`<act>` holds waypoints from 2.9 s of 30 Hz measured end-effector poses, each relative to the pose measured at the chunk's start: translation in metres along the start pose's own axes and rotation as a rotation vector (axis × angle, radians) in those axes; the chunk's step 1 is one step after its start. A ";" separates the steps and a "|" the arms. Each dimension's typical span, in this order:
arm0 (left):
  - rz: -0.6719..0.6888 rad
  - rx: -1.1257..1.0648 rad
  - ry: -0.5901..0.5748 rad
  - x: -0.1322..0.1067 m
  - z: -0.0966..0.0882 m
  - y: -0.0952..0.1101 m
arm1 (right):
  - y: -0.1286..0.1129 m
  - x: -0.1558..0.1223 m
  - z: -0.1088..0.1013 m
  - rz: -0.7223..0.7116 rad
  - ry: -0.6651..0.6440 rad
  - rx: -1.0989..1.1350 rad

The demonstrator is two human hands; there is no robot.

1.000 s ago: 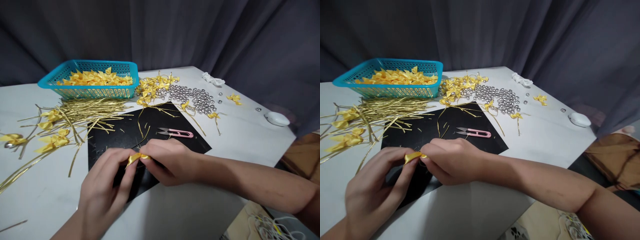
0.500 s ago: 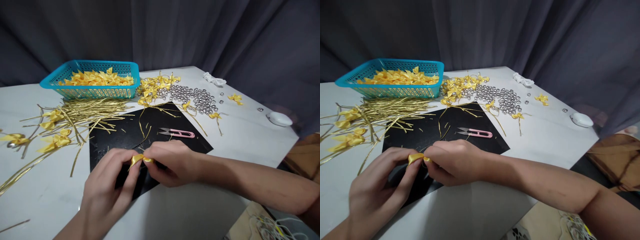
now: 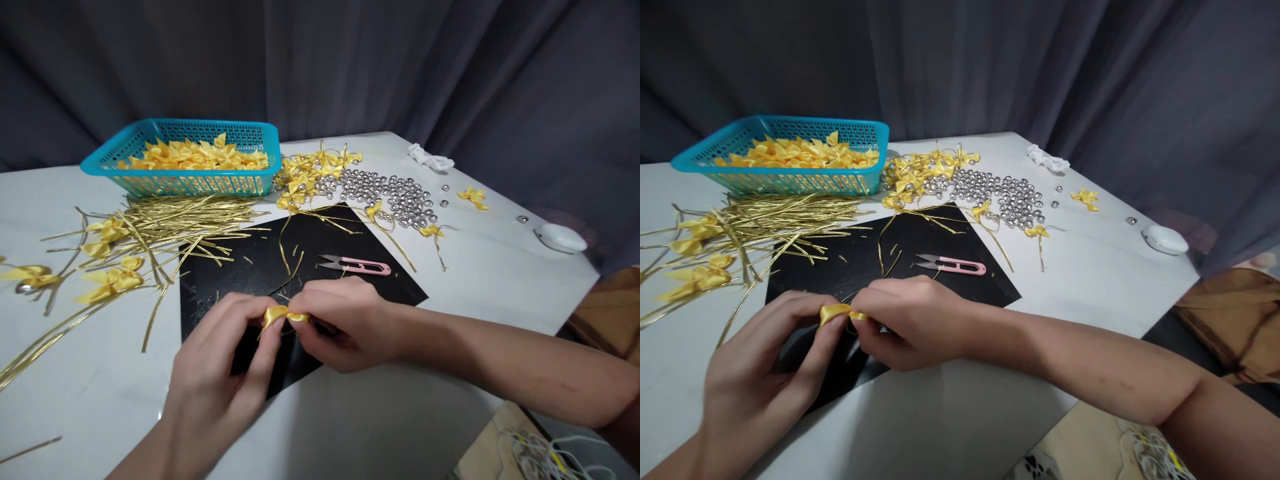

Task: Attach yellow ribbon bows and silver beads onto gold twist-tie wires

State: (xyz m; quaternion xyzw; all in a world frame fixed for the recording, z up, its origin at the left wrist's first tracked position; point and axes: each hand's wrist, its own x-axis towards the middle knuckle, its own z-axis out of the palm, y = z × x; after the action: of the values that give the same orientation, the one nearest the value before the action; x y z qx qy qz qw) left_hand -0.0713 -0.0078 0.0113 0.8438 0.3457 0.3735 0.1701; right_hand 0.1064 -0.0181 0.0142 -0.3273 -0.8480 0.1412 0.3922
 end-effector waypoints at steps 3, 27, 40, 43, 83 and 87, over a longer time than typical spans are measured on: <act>-0.005 -0.005 0.000 0.001 0.000 0.000 | -0.002 0.000 0.002 0.022 0.021 -0.018; 0.058 0.061 -0.013 -0.003 0.002 -0.001 | -0.003 -0.003 0.013 0.164 0.176 -0.053; 0.029 0.021 0.003 -0.003 0.002 0.001 | -0.001 -0.001 0.007 0.084 0.103 0.066; 0.024 0.014 0.013 -0.001 0.002 0.001 | -0.001 -0.002 0.007 0.081 0.105 0.069; 0.019 0.051 0.026 -0.002 0.002 0.001 | -0.004 -0.001 0.006 0.096 0.110 0.063; 0.023 0.063 0.031 -0.002 0.002 0.000 | -0.003 -0.002 0.006 0.091 0.108 0.057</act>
State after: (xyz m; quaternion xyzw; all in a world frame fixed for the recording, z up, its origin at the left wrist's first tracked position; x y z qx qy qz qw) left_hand -0.0707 -0.0095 0.0093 0.8467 0.3502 0.3774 0.1341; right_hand 0.1009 -0.0213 0.0107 -0.3615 -0.8054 0.1652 0.4397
